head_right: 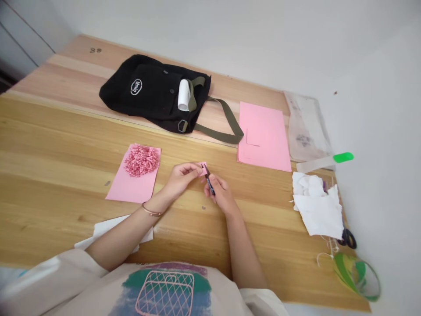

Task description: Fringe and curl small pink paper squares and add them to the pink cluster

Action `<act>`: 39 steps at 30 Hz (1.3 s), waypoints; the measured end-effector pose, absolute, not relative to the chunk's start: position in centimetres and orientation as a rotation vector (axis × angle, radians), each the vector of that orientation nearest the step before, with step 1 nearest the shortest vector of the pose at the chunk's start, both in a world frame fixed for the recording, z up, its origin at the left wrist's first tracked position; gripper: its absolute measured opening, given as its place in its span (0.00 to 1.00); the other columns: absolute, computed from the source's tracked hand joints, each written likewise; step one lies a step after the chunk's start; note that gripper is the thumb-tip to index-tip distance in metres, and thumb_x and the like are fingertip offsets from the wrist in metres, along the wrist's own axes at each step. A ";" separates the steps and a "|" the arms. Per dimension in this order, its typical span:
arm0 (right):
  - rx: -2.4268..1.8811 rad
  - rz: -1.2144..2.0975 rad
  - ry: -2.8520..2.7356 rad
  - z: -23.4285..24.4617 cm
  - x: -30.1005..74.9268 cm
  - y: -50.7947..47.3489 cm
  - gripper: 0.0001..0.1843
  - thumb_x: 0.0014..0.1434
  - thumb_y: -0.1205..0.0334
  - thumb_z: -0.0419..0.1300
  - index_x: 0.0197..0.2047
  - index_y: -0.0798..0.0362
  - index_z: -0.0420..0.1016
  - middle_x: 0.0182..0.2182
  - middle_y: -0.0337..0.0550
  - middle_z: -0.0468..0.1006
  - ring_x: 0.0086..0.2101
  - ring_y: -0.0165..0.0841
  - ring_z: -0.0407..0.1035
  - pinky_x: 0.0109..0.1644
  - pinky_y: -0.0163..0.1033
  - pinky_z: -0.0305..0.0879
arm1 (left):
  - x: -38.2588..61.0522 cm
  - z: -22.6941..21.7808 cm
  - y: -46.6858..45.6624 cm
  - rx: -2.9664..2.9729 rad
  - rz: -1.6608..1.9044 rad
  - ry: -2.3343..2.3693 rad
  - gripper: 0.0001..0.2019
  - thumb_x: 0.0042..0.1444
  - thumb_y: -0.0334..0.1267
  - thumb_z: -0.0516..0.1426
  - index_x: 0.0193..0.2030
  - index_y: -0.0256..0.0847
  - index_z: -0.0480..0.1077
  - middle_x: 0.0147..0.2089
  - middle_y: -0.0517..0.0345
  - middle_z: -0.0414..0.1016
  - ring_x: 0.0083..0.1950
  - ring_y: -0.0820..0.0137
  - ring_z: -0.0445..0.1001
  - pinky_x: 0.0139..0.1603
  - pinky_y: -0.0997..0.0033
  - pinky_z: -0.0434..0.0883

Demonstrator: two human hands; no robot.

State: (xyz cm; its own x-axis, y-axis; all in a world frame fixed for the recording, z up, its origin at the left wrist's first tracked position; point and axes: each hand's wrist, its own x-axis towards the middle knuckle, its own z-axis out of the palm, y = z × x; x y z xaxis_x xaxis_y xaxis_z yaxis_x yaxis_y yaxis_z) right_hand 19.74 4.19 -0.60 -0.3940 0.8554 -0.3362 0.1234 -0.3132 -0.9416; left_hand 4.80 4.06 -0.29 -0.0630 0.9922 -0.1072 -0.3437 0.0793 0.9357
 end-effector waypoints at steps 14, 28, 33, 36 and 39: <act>-1.263 1.746 -1.372 -0.7 19.7 4.1 0.25 0.57 0.40 0.49 0.34 0.55 0.70 0.15 0.34 0.66 0.12 0.21 0.50 0.14 0.29 0.44 | 4.8 -0.5 4.0 0.842 1.350 1.047 0.07 0.44 0.37 0.62 0.21 0.38 0.72 0.23 0.59 0.74 0.40 0.69 0.73 0.57 0.63 0.61; -1.262 1.751 -1.316 -0.3 19.3 4.2 0.24 0.52 0.40 0.55 0.33 0.55 0.70 0.15 0.30 0.57 0.14 0.21 0.44 0.16 0.31 0.38 | 5.0 -0.4 4.1 0.787 1.358 1.078 0.05 0.44 0.35 0.62 0.22 0.37 0.74 0.26 0.58 0.75 0.33 0.72 0.72 0.47 0.67 0.67; -1.263 1.778 -1.286 -0.3 19.3 4.2 0.23 0.52 0.40 0.56 0.33 0.55 0.69 0.16 0.29 0.54 0.15 0.21 0.42 0.16 0.31 0.36 | 5.0 -0.4 4.1 0.803 1.359 1.090 0.06 0.44 0.36 0.62 0.22 0.37 0.73 0.26 0.58 0.75 0.35 0.71 0.73 0.48 0.67 0.66; -1.267 1.782 -1.268 -0.3 19.2 4.2 0.23 0.51 0.40 0.56 0.32 0.54 0.68 0.16 0.29 0.53 0.15 0.21 0.41 0.16 0.32 0.35 | 5.1 -0.4 4.1 0.788 1.375 1.088 0.06 0.43 0.36 0.62 0.21 0.37 0.73 0.28 0.57 0.76 0.38 0.70 0.73 0.49 0.66 0.66; -1.267 1.782 -1.259 -0.3 19.1 4.2 0.24 0.51 0.39 0.56 0.32 0.54 0.67 0.15 0.29 0.52 0.15 0.21 0.41 0.16 0.32 0.35 | 5.2 -0.5 4.0 0.785 1.393 1.086 0.06 0.43 0.37 0.62 0.21 0.37 0.73 0.29 0.57 0.77 0.39 0.69 0.73 0.50 0.66 0.66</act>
